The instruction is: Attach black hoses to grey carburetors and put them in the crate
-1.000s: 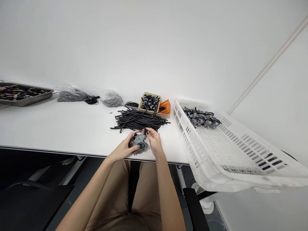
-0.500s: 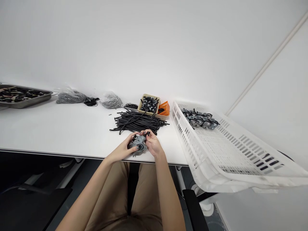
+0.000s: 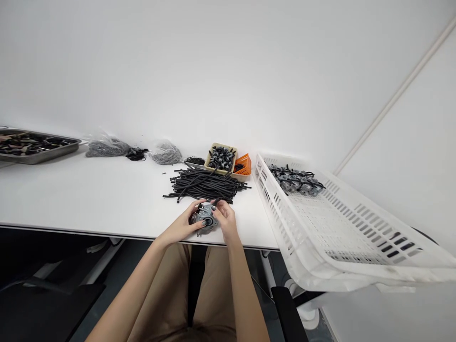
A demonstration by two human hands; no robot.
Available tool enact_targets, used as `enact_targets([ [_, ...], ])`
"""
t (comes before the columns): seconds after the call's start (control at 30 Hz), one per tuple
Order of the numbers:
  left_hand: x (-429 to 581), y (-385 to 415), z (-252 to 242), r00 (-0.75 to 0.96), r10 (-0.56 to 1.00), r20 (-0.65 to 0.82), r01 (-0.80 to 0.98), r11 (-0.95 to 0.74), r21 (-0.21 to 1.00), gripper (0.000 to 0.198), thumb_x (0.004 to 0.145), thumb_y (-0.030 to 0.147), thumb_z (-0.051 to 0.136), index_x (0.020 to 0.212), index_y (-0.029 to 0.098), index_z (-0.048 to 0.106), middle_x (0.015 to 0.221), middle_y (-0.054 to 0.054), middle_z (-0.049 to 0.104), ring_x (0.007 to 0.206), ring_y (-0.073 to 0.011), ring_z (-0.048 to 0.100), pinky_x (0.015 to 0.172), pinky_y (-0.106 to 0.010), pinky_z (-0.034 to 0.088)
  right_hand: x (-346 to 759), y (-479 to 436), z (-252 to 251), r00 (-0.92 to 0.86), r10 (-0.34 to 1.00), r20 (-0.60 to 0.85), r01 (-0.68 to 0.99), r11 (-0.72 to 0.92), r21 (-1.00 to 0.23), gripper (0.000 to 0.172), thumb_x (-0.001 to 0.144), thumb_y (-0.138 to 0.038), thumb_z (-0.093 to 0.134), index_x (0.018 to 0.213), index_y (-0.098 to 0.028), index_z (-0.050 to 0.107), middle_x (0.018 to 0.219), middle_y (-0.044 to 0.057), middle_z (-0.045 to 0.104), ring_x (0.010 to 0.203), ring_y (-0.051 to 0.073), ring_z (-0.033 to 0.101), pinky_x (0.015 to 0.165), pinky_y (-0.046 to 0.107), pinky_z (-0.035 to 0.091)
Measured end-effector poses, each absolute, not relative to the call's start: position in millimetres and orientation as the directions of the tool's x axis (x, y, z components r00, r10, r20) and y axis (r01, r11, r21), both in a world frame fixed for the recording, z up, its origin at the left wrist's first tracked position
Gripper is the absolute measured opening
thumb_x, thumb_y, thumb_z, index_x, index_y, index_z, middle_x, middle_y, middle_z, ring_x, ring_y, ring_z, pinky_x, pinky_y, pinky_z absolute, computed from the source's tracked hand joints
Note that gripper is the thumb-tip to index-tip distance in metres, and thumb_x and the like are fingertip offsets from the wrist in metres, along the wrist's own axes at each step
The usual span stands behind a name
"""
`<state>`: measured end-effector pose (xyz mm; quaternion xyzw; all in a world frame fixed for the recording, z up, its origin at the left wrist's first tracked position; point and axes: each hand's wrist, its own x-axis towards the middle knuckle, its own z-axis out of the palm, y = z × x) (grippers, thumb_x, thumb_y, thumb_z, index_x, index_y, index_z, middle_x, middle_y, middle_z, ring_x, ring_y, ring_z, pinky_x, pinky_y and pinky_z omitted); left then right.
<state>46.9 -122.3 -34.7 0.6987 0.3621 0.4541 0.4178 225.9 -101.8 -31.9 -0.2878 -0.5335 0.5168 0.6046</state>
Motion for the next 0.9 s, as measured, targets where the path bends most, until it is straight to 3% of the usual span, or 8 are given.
enact_targets([
  [0.2,49,-125,-31,0.296,0.896,0.330,0.096,-0.372,0.923,0.073,0.077,0.034,0.076,0.141,0.021,0.043,0.142,-0.015,0.053,0.128,-0.0301,0.050,0.112,-0.045,0.034,226,-105,-26,-0.108,0.914,0.391,-0.095,0.382,-0.919,0.027,0.077,-0.040,0.074,0.095,-0.021,0.073,0.102,0.007,0.074,0.100,0.025,0.066,0.095,0.039,0.050],
  [0.33,49,-127,-28,0.294,0.908,0.299,0.018,-0.318,0.948,0.085,0.069,0.030,0.081,0.143,0.022,0.041,0.139,-0.014,0.054,0.119,-0.0284,0.056,0.107,-0.046,0.040,227,-109,-18,-0.116,0.892,0.436,0.027,0.441,-0.897,0.023,0.079,-0.039,0.073,0.092,-0.020,0.076,0.100,0.009,0.076,0.097,0.026,0.067,0.093,0.040,0.050],
  [0.47,45,-128,-25,0.327,0.885,0.331,-0.236,-0.263,0.936,0.092,0.062,0.038,0.088,0.143,0.025,0.044,0.143,-0.015,0.053,0.119,-0.0300,0.058,0.103,-0.043,0.044,219,-113,-5,-0.196,0.884,0.425,-0.094,0.415,-0.905,0.028,0.076,-0.043,0.076,0.092,-0.020,0.076,0.089,0.007,0.076,0.088,0.026,0.069,0.084,0.039,0.054],
  [0.6,38,-131,-30,0.282,0.914,0.293,-0.491,-0.125,0.862,0.087,0.054,0.049,0.091,0.130,0.022,0.058,0.131,-0.015,0.063,0.126,-0.0352,0.056,0.102,-0.042,0.047,200,-115,20,-0.365,0.831,0.421,-0.048,0.434,-0.899,0.027,0.077,-0.043,0.076,0.093,-0.022,0.079,0.093,0.007,0.077,0.091,0.027,0.069,0.086,0.040,0.053],
  [0.7,36,-131,-35,0.272,0.954,0.126,-0.614,0.071,0.786,0.081,0.061,0.048,0.088,0.130,0.021,0.055,0.115,-0.015,0.071,0.109,-0.0366,0.067,0.080,-0.042,0.058,183,-104,33,-0.405,0.813,0.419,-0.022,0.449,-0.893,0.030,0.077,-0.045,0.075,0.095,-0.022,0.079,0.096,0.008,0.078,0.095,0.028,0.069,0.088,0.042,0.053],
  [0.8,35,-131,-32,0.242,0.970,0.030,-0.681,0.148,0.717,0.070,0.074,0.045,0.079,0.132,0.017,0.051,0.104,-0.016,0.073,0.089,-0.0350,0.073,0.056,-0.035,0.058,172,-75,33,-0.354,0.830,0.432,-0.062,0.440,-0.896,0.036,0.084,-0.051,0.066,0.098,-0.020,0.078,0.095,0.009,0.077,0.094,0.027,0.070,0.085,0.041,0.054],
  [0.9,33,-131,-22,0.229,0.973,-0.008,-0.749,0.181,0.637,0.057,0.088,0.042,0.063,0.136,0.017,0.047,0.100,-0.014,0.074,0.078,-0.0306,0.075,0.048,-0.033,0.057,171,-38,23,-0.150,0.852,0.501,0.161,0.521,-0.838,0.030,0.089,-0.039,0.056,0.104,-0.020,0.075,0.100,0.009,0.076,0.091,0.023,0.069,0.086,0.039,0.054],
])
